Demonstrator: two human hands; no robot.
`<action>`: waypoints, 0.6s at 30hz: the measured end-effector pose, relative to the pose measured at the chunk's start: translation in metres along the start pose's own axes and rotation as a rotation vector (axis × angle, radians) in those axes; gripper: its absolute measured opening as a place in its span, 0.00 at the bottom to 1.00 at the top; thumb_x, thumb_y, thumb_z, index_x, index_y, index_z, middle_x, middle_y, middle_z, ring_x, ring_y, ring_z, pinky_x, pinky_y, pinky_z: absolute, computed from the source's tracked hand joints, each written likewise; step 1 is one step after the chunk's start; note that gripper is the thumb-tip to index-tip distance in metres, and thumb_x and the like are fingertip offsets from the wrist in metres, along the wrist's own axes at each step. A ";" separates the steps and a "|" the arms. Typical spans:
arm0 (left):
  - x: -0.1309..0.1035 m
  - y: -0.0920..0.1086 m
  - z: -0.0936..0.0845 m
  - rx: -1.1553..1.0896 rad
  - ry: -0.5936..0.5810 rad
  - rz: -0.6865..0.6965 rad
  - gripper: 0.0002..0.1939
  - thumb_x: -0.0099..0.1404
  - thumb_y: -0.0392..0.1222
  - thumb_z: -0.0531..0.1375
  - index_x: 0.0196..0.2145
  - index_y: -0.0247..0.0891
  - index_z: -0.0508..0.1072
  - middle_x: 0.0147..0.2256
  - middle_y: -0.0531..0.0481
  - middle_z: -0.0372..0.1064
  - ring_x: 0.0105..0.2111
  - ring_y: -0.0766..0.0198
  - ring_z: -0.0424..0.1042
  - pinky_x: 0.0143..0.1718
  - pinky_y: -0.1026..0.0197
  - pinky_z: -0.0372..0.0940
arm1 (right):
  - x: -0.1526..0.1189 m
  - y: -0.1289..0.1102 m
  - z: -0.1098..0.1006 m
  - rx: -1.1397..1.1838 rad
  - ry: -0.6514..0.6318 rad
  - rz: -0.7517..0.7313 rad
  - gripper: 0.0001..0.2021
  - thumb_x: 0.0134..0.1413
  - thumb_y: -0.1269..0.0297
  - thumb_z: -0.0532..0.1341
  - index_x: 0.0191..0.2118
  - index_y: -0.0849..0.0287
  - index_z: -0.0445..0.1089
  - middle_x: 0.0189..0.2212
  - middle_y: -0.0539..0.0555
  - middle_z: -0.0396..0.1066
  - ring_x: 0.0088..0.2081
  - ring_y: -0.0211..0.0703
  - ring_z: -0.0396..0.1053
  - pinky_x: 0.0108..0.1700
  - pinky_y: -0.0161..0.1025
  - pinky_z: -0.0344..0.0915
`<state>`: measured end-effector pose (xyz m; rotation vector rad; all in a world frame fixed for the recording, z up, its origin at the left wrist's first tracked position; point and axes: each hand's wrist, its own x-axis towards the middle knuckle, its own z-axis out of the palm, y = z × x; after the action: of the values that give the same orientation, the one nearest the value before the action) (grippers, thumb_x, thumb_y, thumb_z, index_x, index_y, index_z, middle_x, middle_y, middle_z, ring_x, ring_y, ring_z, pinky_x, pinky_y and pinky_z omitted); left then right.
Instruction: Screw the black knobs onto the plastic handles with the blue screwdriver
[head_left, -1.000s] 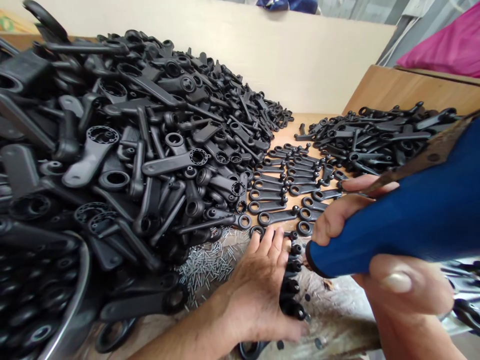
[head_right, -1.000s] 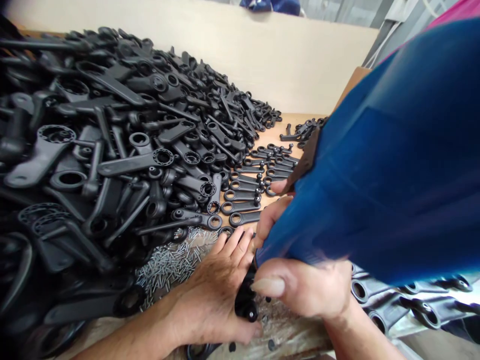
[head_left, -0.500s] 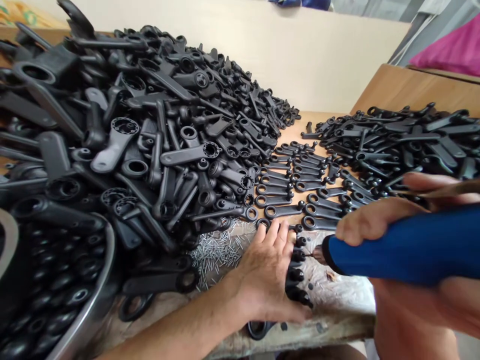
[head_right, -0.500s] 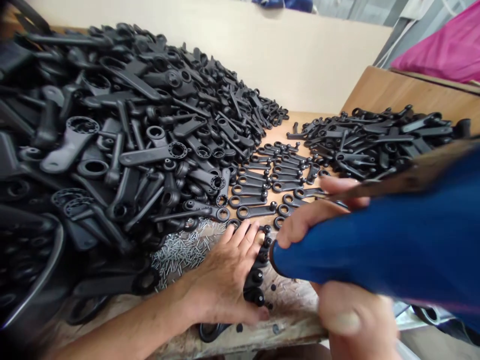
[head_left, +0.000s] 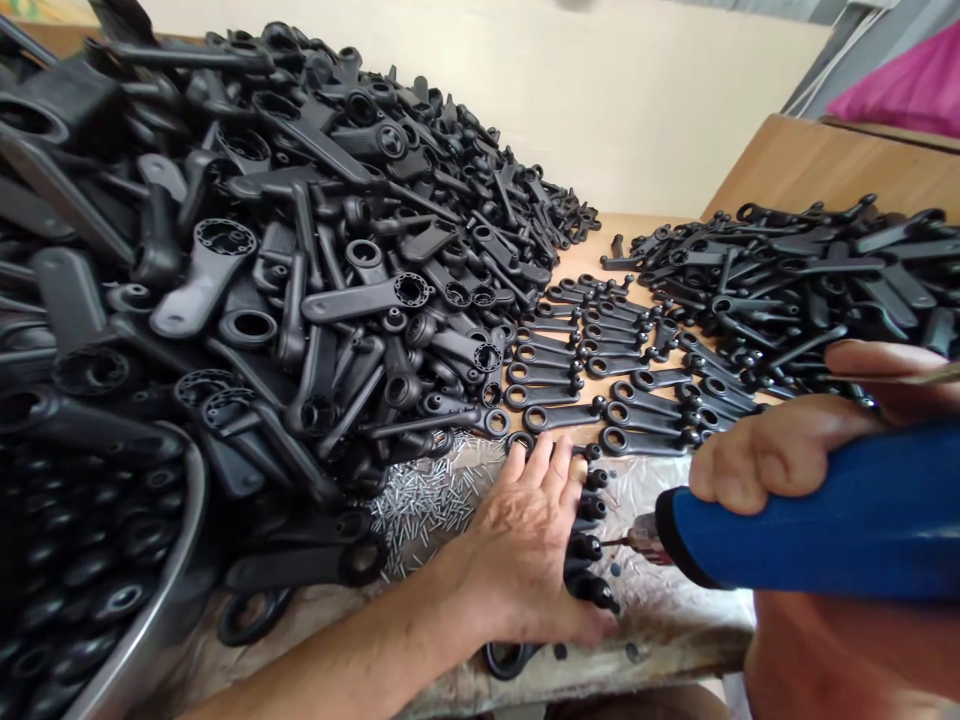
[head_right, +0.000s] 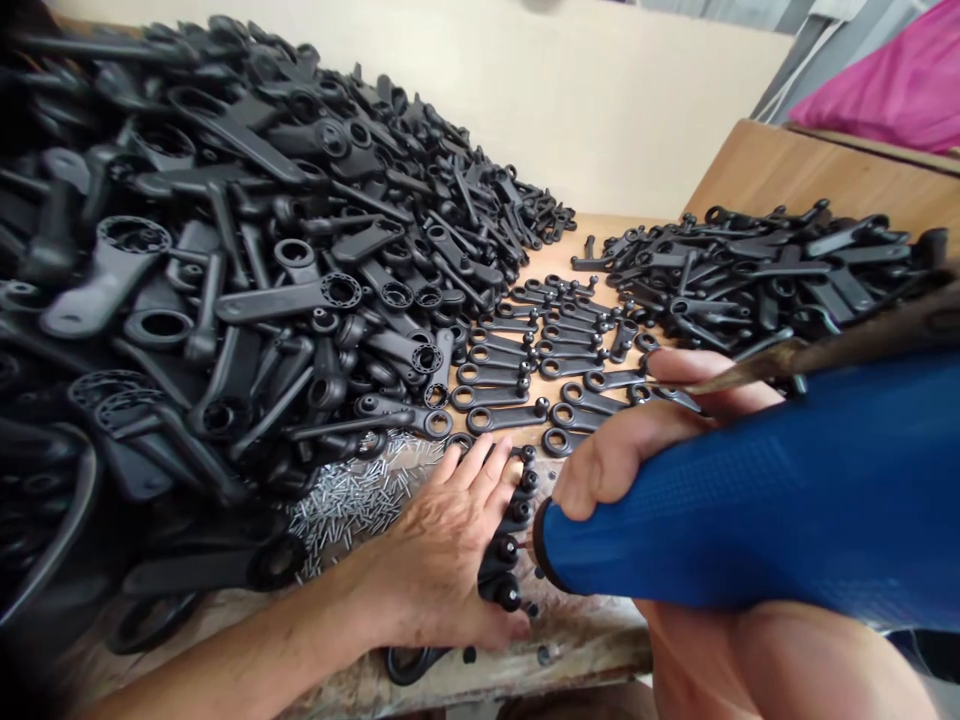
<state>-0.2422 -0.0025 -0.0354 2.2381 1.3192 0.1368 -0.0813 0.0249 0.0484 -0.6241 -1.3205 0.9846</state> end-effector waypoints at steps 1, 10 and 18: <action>0.000 0.000 0.000 0.012 -0.003 0.002 0.63 0.48 0.79 0.50 0.66 0.28 0.38 0.66 0.36 0.18 0.65 0.42 0.22 0.64 0.41 0.27 | 0.000 0.000 0.001 0.052 -0.021 0.010 0.19 0.50 0.47 0.62 0.45 0.50 0.70 0.19 0.47 0.65 0.17 0.41 0.63 0.18 0.42 0.60; 0.001 0.001 -0.002 0.010 -0.027 0.001 0.64 0.48 0.78 0.51 0.66 0.27 0.37 0.66 0.35 0.17 0.65 0.40 0.21 0.63 0.40 0.27 | 0.002 -0.001 0.012 0.071 0.011 0.046 0.18 0.49 0.47 0.64 0.43 0.51 0.72 0.18 0.46 0.65 0.17 0.39 0.63 0.19 0.39 0.63; 0.003 0.003 -0.003 0.005 -0.029 0.001 0.63 0.49 0.76 0.54 0.66 0.25 0.38 0.66 0.32 0.18 0.64 0.40 0.19 0.62 0.39 0.23 | 0.002 0.001 0.007 0.040 -0.078 0.070 0.18 0.55 0.44 0.58 0.44 0.48 0.72 0.18 0.47 0.65 0.18 0.41 0.64 0.19 0.39 0.65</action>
<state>-0.2392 0.0001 -0.0323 2.2361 1.3046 0.1012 -0.0885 0.0256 0.0501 -0.6097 -1.3514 1.0992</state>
